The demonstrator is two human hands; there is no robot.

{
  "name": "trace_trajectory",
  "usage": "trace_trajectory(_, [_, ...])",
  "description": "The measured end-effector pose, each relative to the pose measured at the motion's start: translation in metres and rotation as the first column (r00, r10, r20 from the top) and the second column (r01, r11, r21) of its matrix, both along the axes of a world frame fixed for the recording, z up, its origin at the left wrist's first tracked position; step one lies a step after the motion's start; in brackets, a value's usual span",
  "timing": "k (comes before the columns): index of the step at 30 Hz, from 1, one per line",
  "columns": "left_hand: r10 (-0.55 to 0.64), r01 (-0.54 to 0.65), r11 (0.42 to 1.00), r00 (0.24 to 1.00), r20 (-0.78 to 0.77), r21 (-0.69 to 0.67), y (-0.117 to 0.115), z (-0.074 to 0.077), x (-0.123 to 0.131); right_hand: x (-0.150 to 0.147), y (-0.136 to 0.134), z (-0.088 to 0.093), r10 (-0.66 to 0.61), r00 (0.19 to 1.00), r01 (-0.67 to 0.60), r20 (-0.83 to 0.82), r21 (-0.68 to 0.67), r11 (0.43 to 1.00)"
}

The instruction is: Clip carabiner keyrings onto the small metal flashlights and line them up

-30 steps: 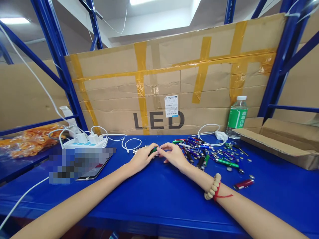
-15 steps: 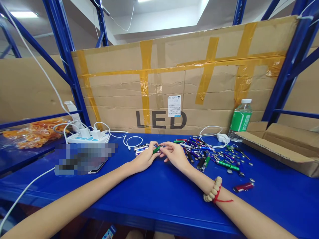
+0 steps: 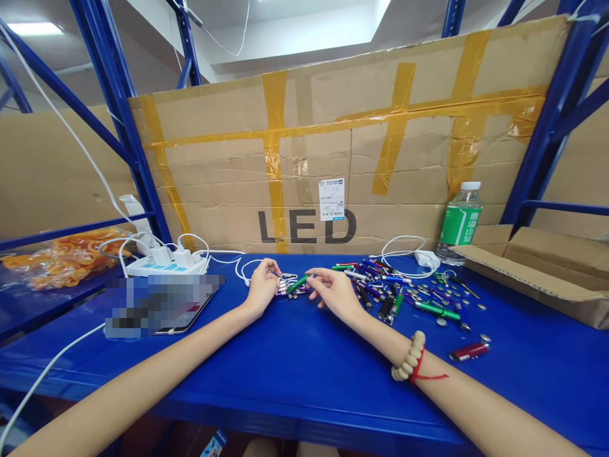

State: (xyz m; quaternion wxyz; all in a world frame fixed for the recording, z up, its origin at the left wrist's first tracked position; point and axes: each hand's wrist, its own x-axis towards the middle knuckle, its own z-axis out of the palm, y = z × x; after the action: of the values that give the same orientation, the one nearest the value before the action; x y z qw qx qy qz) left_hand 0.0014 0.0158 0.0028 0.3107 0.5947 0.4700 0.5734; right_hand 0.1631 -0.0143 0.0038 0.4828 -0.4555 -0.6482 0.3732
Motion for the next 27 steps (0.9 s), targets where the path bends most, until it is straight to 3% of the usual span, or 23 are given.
trace_trajectory(10, [-0.145,0.150,0.988,0.980,0.138,-0.023,-0.0022,-0.0006,0.0009,0.0001,0.0000,-0.0015,0.012,0.999,-0.014,0.040,0.045,0.999])
trace_trajectory(22, [-0.070,0.122,0.984,0.935,0.347,-0.130,0.0003,0.0021,0.0010,-0.0020,-0.0034,0.0002,0.027,0.996,-0.030,0.080,0.038,0.999])
trace_trajectory(27, [-0.095,0.160,0.977,0.921,0.377,-0.144,0.0000,0.0021,0.0010,-0.0021,-0.0034,-0.0003,0.040,0.993,-0.046,0.114,0.044,0.998])
